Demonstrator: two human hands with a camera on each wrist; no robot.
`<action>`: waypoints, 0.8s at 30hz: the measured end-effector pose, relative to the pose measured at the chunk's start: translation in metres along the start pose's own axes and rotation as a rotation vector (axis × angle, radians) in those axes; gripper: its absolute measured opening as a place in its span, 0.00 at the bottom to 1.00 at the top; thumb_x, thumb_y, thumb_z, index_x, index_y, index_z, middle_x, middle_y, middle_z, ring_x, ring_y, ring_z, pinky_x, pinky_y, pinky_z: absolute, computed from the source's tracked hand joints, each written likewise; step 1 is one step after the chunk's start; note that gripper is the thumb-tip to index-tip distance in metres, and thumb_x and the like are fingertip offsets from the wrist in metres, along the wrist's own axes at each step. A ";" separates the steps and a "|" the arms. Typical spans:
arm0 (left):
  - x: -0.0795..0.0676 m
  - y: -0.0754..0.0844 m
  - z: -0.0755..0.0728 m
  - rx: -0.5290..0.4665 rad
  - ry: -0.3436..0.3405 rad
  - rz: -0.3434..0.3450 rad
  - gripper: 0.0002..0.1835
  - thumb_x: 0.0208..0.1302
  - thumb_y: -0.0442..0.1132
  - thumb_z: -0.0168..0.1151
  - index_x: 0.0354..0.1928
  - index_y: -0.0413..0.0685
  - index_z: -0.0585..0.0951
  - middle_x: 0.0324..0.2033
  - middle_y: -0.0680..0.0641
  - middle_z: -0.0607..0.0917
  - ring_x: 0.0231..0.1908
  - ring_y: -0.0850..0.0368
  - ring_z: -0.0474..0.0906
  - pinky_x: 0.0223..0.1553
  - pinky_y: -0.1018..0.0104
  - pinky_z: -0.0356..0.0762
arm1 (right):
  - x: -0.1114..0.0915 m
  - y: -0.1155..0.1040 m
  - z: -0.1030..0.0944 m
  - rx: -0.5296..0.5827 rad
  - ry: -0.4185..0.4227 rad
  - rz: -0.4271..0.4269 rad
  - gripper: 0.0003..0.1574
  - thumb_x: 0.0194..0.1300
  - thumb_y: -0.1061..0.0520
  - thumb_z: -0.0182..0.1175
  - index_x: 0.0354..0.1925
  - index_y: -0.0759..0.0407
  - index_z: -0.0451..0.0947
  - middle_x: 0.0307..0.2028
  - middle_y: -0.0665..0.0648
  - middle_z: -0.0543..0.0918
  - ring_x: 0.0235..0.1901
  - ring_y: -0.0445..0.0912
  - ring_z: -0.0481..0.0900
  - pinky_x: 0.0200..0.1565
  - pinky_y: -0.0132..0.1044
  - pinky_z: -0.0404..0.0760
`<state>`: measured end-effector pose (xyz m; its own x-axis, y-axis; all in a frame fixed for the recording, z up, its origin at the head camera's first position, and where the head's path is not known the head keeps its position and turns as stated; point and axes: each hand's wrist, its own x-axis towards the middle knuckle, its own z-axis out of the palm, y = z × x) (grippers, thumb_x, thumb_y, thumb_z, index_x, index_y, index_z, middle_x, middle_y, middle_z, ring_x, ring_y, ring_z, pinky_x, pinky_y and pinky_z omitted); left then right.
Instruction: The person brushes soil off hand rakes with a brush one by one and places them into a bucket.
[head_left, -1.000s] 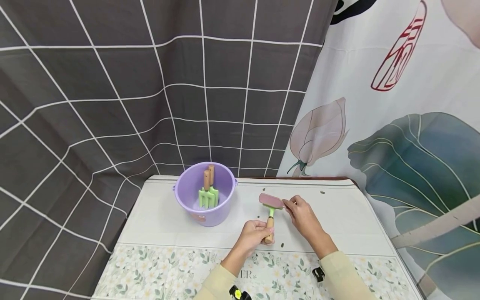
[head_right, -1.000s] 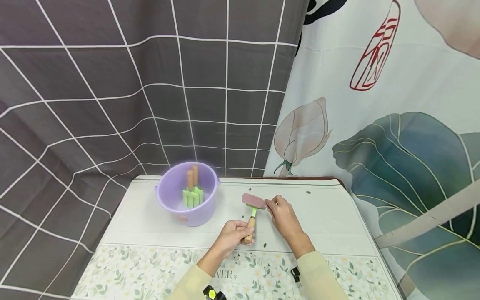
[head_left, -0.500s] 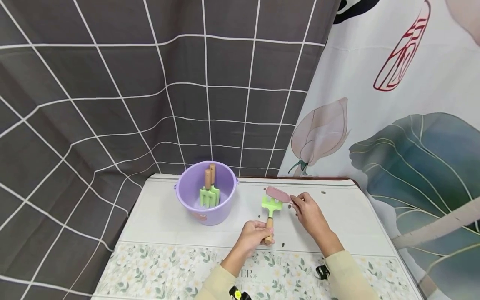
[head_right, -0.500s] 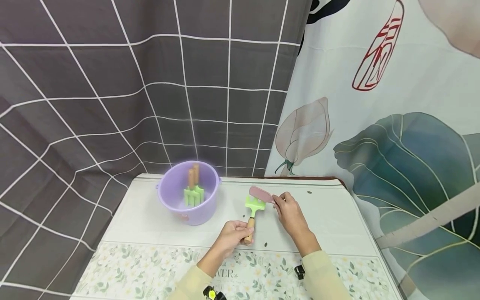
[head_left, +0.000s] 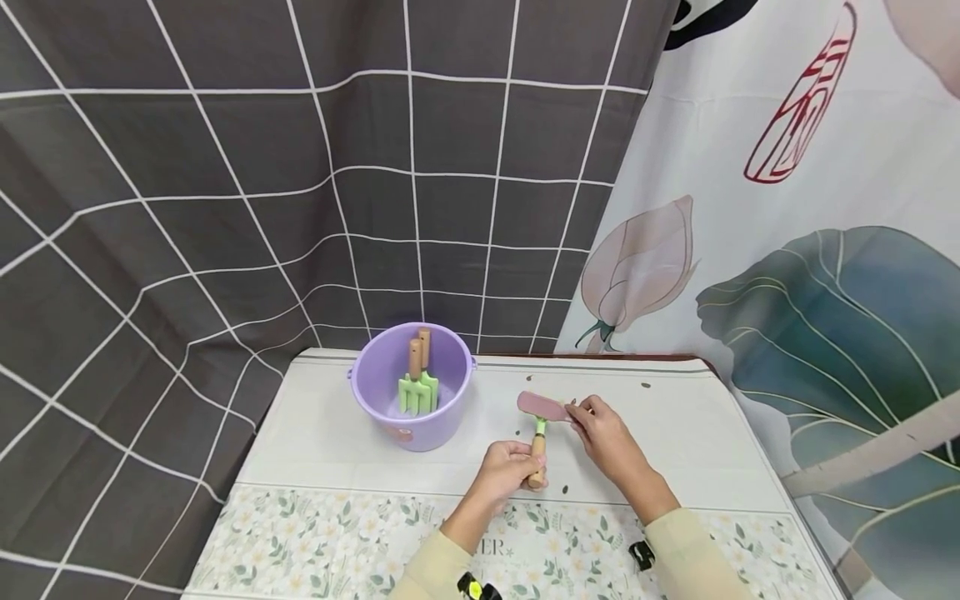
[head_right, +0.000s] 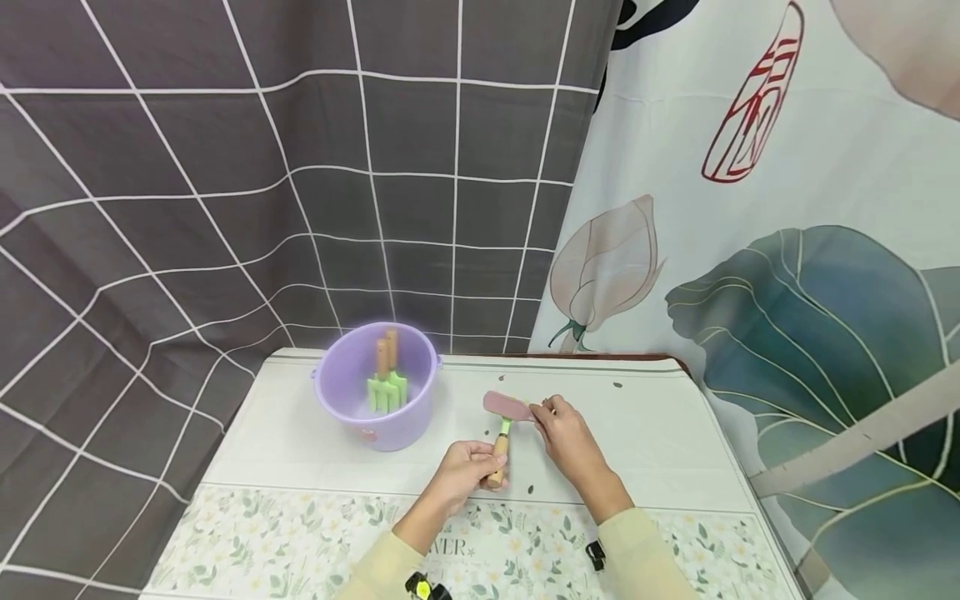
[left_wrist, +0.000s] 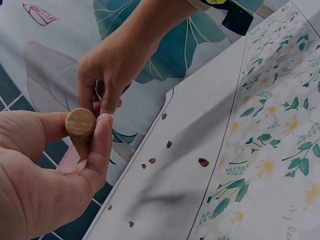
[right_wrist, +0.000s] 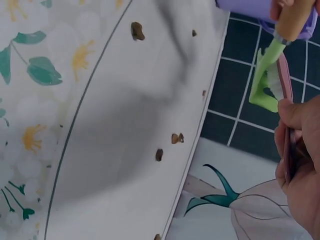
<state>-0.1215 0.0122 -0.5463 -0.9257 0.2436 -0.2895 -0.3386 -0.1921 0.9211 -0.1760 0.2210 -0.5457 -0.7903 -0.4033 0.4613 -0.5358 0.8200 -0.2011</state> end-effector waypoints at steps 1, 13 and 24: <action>0.000 0.000 0.000 0.002 0.000 0.001 0.14 0.70 0.29 0.64 0.49 0.21 0.77 0.33 0.39 0.87 0.26 0.57 0.85 0.32 0.70 0.87 | 0.000 0.000 0.001 -0.004 0.007 0.005 0.17 0.62 0.67 0.72 0.50 0.65 0.86 0.38 0.58 0.79 0.34 0.47 0.82 0.35 0.39 0.87; -0.004 -0.001 0.000 0.039 0.010 -0.002 0.16 0.70 0.29 0.64 0.51 0.20 0.76 0.35 0.37 0.87 0.27 0.57 0.85 0.33 0.68 0.88 | 0.011 0.009 -0.011 -0.018 0.039 0.086 0.19 0.63 0.69 0.71 0.52 0.70 0.84 0.39 0.62 0.78 0.34 0.50 0.83 0.34 0.41 0.87; -0.001 -0.002 -0.003 0.017 0.016 -0.021 0.15 0.71 0.29 0.63 0.51 0.21 0.76 0.37 0.33 0.87 0.25 0.59 0.84 0.32 0.70 0.87 | 0.007 0.010 -0.022 0.021 0.015 0.086 0.17 0.65 0.67 0.69 0.53 0.67 0.84 0.39 0.60 0.78 0.33 0.47 0.82 0.33 0.41 0.86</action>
<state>-0.1205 0.0098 -0.5482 -0.9208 0.2326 -0.3130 -0.3556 -0.1712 0.9188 -0.1800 0.2355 -0.5254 -0.8292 -0.3253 0.4546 -0.4722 0.8428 -0.2583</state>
